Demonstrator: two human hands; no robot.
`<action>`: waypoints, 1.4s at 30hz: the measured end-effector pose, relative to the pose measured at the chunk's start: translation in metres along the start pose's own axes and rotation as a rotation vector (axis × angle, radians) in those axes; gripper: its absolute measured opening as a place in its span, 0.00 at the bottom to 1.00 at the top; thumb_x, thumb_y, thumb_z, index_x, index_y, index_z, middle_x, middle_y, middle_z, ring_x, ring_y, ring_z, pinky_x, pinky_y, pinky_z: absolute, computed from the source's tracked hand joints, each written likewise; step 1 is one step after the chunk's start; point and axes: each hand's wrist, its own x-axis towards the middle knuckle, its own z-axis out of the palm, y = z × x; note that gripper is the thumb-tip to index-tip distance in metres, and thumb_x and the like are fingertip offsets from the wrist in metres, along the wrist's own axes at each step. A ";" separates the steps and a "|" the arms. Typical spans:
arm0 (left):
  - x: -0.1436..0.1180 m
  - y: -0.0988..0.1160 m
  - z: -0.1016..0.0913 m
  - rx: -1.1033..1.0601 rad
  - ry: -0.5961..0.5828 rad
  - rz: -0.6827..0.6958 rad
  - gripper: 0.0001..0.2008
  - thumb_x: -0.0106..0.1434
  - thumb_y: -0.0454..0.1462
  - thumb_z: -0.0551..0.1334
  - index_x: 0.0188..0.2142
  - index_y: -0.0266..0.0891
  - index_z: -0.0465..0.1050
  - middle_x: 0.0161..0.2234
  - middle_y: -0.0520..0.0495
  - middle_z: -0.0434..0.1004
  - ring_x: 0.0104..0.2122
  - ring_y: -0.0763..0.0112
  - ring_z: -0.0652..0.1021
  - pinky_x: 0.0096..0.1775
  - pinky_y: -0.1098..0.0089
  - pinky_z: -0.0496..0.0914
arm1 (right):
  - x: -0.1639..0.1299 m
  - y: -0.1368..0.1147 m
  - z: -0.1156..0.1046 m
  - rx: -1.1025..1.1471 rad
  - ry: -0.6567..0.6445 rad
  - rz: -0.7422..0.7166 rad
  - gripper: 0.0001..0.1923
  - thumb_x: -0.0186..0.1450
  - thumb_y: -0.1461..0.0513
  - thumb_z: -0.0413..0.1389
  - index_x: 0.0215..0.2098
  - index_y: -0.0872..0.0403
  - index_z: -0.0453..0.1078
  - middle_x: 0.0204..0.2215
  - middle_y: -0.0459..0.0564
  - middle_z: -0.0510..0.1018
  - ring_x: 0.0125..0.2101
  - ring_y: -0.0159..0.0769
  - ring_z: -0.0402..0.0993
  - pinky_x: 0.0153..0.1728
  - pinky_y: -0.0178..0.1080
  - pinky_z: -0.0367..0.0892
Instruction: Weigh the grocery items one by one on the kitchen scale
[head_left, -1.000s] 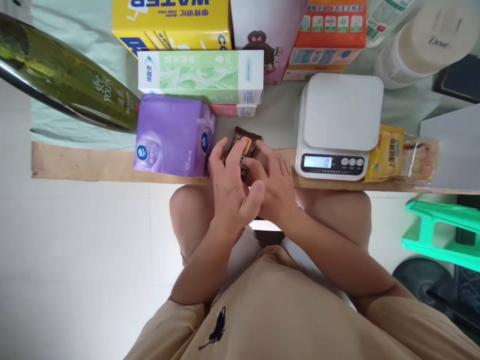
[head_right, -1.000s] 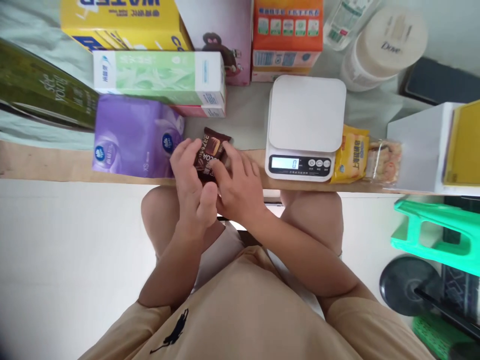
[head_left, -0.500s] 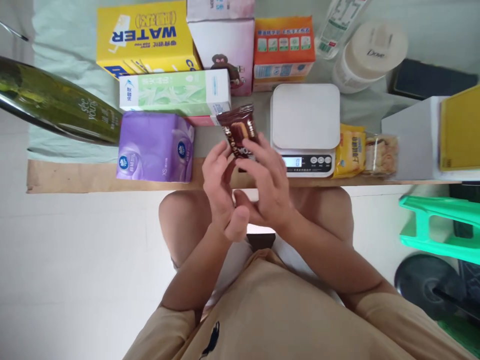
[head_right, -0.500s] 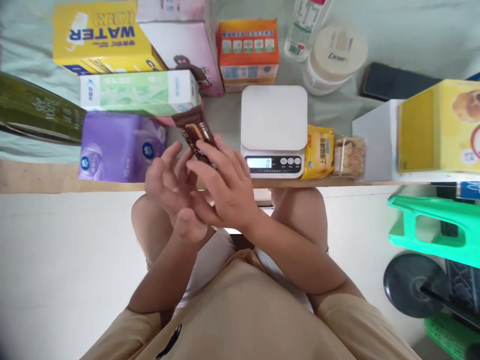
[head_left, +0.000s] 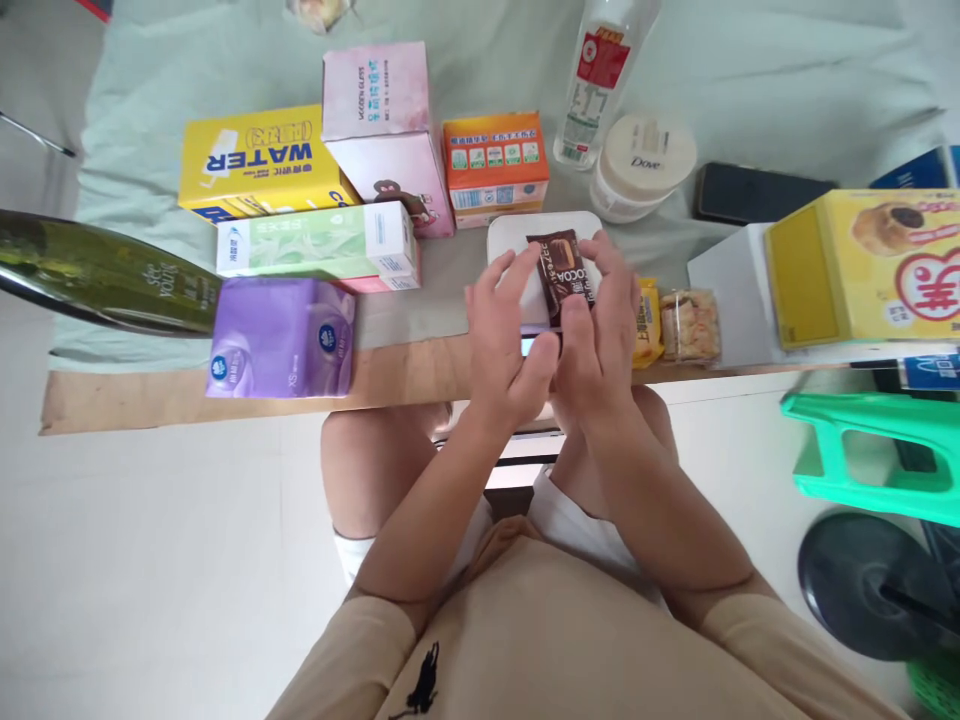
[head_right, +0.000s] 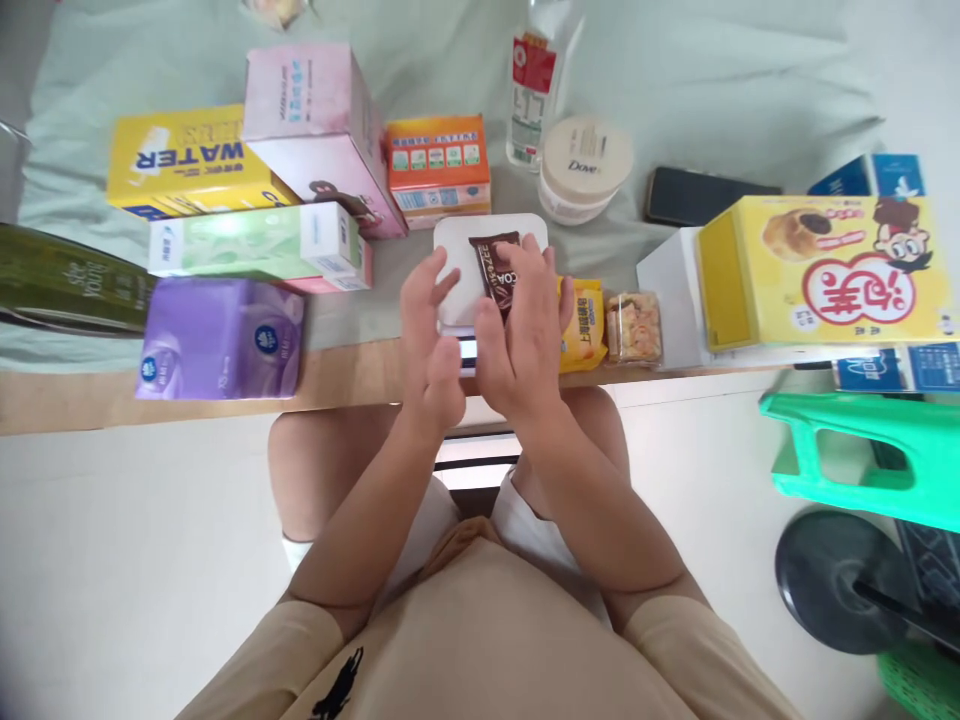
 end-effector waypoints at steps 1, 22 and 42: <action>-0.002 -0.003 -0.005 -0.016 0.035 0.035 0.32 0.79 0.64 0.43 0.69 0.54 0.66 0.67 0.41 0.75 0.70 0.51 0.76 0.70 0.44 0.74 | 0.000 0.001 0.000 0.036 0.047 -0.020 0.24 0.81 0.50 0.39 0.67 0.46 0.64 0.68 0.60 0.74 0.74 0.53 0.68 0.73 0.70 0.65; -0.028 -0.022 -0.058 0.007 0.084 -0.051 0.32 0.78 0.58 0.51 0.27 0.42 0.76 0.19 0.50 0.72 0.19 0.70 0.71 0.25 0.66 0.64 | 0.003 0.023 -0.012 0.060 0.021 0.028 0.21 0.77 0.50 0.42 0.55 0.49 0.69 0.54 0.57 0.79 0.48 0.43 0.82 0.54 0.54 0.77; -0.029 -0.023 -0.054 -0.031 0.113 -0.016 0.30 0.79 0.55 0.52 0.27 0.42 0.76 0.19 0.51 0.71 0.20 0.71 0.71 0.25 0.66 0.62 | 0.006 0.023 0.002 -0.245 -0.154 0.161 0.25 0.67 0.62 0.59 0.61 0.47 0.77 0.68 0.62 0.69 0.58 0.56 0.73 0.66 0.70 0.67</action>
